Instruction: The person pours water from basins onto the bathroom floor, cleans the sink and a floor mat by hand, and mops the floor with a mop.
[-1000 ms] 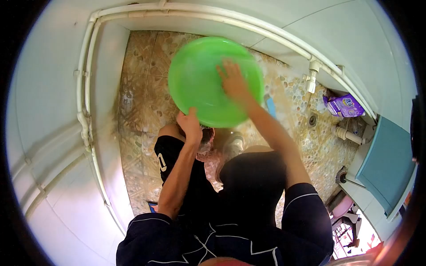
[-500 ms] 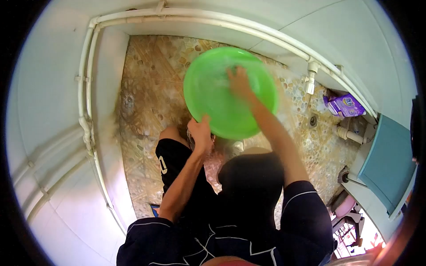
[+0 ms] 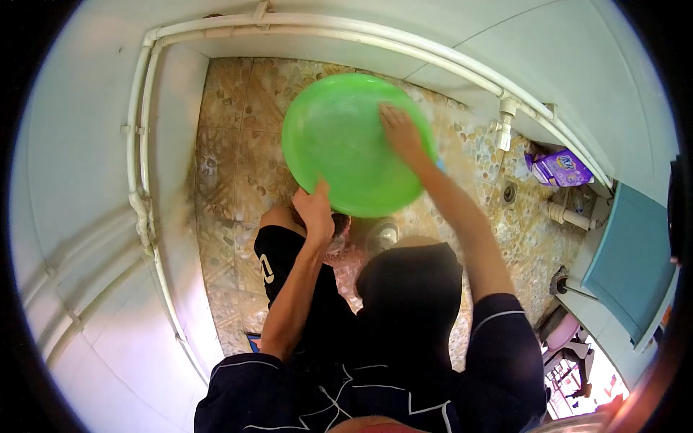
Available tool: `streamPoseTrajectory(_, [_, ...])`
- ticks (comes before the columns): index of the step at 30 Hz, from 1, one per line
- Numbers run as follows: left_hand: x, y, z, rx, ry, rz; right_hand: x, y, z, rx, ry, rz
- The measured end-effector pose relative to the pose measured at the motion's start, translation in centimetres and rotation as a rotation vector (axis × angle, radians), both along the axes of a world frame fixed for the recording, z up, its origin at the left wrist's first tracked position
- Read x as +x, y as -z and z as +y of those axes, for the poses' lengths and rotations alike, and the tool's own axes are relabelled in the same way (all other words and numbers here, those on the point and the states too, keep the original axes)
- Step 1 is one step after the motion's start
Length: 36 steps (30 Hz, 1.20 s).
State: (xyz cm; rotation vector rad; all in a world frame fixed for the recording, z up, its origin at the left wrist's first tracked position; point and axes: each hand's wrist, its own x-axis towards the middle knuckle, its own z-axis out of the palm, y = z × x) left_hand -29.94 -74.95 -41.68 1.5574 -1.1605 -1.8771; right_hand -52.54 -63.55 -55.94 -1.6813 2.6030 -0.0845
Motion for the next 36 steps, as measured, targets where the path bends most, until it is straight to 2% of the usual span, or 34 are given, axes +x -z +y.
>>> streamPoseTrajectory(2, [-0.5, -0.4, 0.3, 0.063, -0.042, 0.028, 3.1, -4.4, -5.6, -0.098, 0.101, 0.029])
streamPoseTrajectory(5, [-0.5, -1.0, 0.7, 0.074, 0.018, 0.081, 8.9, -3.0, -10.3, -0.018, 0.010, -0.656])
streamPoseTrajectory(6, [-0.6, -1.0, 0.4, 0.037, 0.053, -0.008, 11.0, -3.5, -9.9, -0.012, 0.011, -0.883])
streamPoseTrajectory(8, [-1.5, -1.2, -0.8, -0.001, 0.091, -0.081, 10.3, -14.1, -7.9, 0.121, -0.057, -1.337])
streamPoseTrajectory(10, [-1.3, -1.9, -2.1, -0.010, -0.064, 0.088, 9.4, -13.3, -3.9, 0.334, -0.169, -1.416])
streamPoseTrajectory(12, [0.0, -0.6, -2.9, -0.036, -0.005, 0.087, 7.4, -8.7, 0.7, 0.318, -0.431, -1.184])
streamPoseTrajectory(13, [0.5, -0.2, -3.1, -0.060, 0.065, 0.088, 6.2, -4.6, 2.4, 0.476, -0.443, -1.032])
streamPoseTrajectory(14, [0.7, -0.4, -2.9, -0.064, 0.070, 0.086, 4.7, -1.5, 3.4, 0.688, -0.351, -0.737])
streamPoseTrajectory(16, [0.5, -1.2, -1.2, -0.046, 0.109, -0.110, 1.8, -1.3, 3.2, 0.204, -0.058, -0.125])
streamPoseTrajectory(18, [0.7, -0.4, 0.6, -0.021, 0.086, -0.080, 0.7, 0.6, -0.7, 0.183, -0.113, 0.195])
streamPoseTrajectory(20, [0.4, -0.5, 0.8, 0.059, 0.066, -0.064, 4.3, -3.0, -5.0, 0.071, 0.036, -0.108])
streamPoseTrajectory(22, [-0.1, -1.2, 0.7, 0.103, 0.074, -0.015, 6.9, -4.4, -8.1, -0.027, -0.010, -0.742])
streamPoseTrajectory(24, [-0.4, -0.8, 0.2, 0.142, 0.080, 0.041, 10.9, -8.6, -9.2, 0.204, 0.061, -0.854])
streamPoseTrajectory(26, [-0.6, 0.2, -0.4, 0.121, 0.020, 0.015, 12.4, -6.3, -5.6, -0.148, -0.139, -1.313])
streamPoseTrajectory(27, [-0.5, 0.1, -1.0, 0.130, 0.022, 0.016, 11.3, -8.9, -3.9, 0.165, -0.143, -1.316])
streamPoseTrajectory(28, [-0.3, -0.1, -1.8, 0.101, 0.005, 0.065, 9.7, -9.9, -2.0, 0.317, -0.215, -1.312])
streamPoseTrajectory(29, [-0.2, -0.3, -2.4, 0.066, -0.013, 0.114, 8.1, -10.9, 0.0, 0.466, -0.298, -1.298])
streamPoseTrajectory(30, [0.1, -0.4, -2.6, 0.009, 0.019, 0.134, 6.3, -8.4, 1.7, 0.451, -0.451, -1.287])
streamPoseTrajectory(31, [0.5, -0.5, -2.4, 0.003, 0.017, 0.129, 4.7, -2.8, 3.9, 0.585, -0.601, -0.924])
streamPoseTrajectory(33, [0.8, -0.4, -1.3, 0.009, 0.037, -0.005, 1.5, -2.4, 3.9, 0.530, -0.295, -0.290])
streamPoseTrajectory(34, [0.9, -0.4, -0.4, 0.004, 0.039, -0.003, 0.0, -2.8, 3.6, 0.313, -0.194, -0.005])
streamPoseTrajectory(36, [0.7, -0.1, 0.6, 0.097, 0.022, 0.041, 0.2, 0.2, 0.0, 0.199, -0.156, 0.254])
